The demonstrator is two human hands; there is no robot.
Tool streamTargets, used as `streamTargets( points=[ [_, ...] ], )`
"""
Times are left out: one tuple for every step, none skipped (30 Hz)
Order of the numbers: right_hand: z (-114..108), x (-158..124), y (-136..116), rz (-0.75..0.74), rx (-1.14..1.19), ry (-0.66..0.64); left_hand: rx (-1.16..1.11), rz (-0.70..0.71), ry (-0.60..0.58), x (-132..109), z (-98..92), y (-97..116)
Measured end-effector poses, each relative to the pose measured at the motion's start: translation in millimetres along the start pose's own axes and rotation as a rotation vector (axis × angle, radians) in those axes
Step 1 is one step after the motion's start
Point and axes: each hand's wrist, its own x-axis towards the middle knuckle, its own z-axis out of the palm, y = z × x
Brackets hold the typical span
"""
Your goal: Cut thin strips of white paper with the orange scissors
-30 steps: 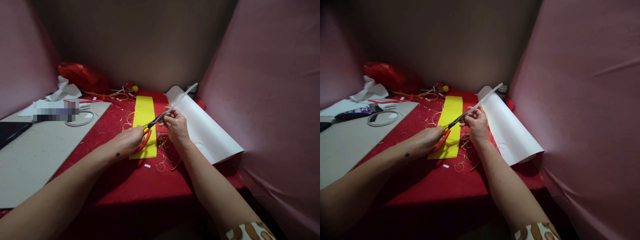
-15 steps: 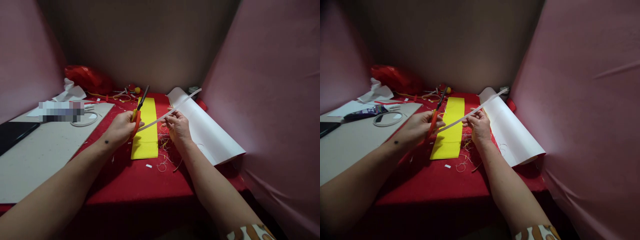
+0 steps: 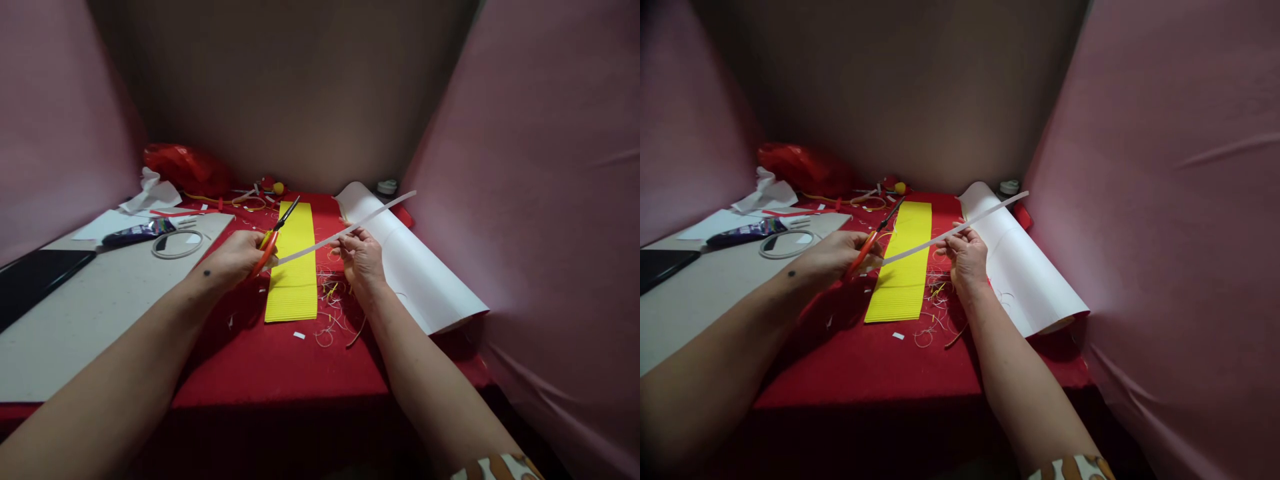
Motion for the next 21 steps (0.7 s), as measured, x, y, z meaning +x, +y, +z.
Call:
streamTargets(
  points=[
    [-0.9,0.8,-0.2,-0.011,0.008,0.002,-0.009,-0.008,-0.005,-1.3,-0.9,1.5],
    [-1.8,1.6,-0.5,-0.019,0.016,0.004,-0.017,-0.014,-0.012,-2.8,-1.6,3.2],
    [-2.7,2.4,-0.6,-0.026,0.024,0.009,-0.026,-0.021,-0.016,-4.4,-2.1,4.9],
    [-3.5,3.1,-0.7,-0.030,0.031,0.016,-0.030,-0.028,-0.017,-5.9,-2.4,6.6],
    [-4.2,3.8,-0.8,-0.032,0.036,0.023,-0.029,-0.042,-0.014,-7.2,-2.8,7.9],
    [-4.8,4.4,-0.8,-0.033,0.040,0.032,-0.027,-0.059,-0.007,-8.1,-3.3,8.8],
    [-5.4,4.9,-0.8,-0.033,0.044,0.038,-0.029,-0.069,-0.005,-8.6,-3.8,9.1],
    [-5.9,5.4,-0.9,-0.033,0.048,0.042,-0.032,-0.069,-0.009,-8.7,-4.4,9.0],
    [-6.4,5.7,-1.0,-0.031,0.052,0.044,-0.031,-0.062,-0.016,-8.6,-5.0,8.6],
    [-6.8,6.1,-1.1,-0.030,0.055,0.045,-0.029,-0.053,-0.023,-8.2,-5.6,8.0],
    [-7.2,6.3,-1.3,-0.029,0.057,0.045,-0.026,-0.047,-0.029,-7.7,-6.1,7.4],
    [-7.6,6.6,-1.4,-0.029,0.058,0.046,-0.025,-0.046,-0.032,-7.1,-6.4,6.8],
    [-7.9,6.9,-1.6,-0.029,0.056,0.046,-0.028,-0.052,-0.032,-6.5,-6.6,6.2],
    [-8.1,7.1,-1.8,-0.031,0.053,0.047,-0.040,-0.057,-0.031,-5.9,-6.7,5.6],
    [-8.3,7.2,-2.0,-0.032,0.049,0.047,-0.055,-0.056,-0.031,-5.2,-6.7,4.9],
    [-8.4,7.3,-2.2,-0.033,0.043,0.048,-0.066,-0.045,-0.034,-4.4,-6.7,4.1],
    [-8.4,7.4,-2.3,-0.034,0.038,0.050,-0.069,-0.027,-0.035,-3.7,-6.7,3.3],
    [-8.4,7.4,-2.3,-0.034,0.033,0.053,-0.066,-0.007,-0.034,-3.1,-6.6,2.6],
    [-8.4,7.4,-2.2,-0.035,0.029,0.058,-0.058,0.007,-0.035,-2.7,-6.4,2.1],
    [-8.5,7.5,-2.1,-0.035,0.029,0.064,-0.056,0.018,-0.033,-2.7,-6.2,2.0],
    [-8.5,7.7,-1.9,-0.035,0.030,0.070,-0.061,0.020,-0.028,-3.0,-5.9,2.3]
  ],
)
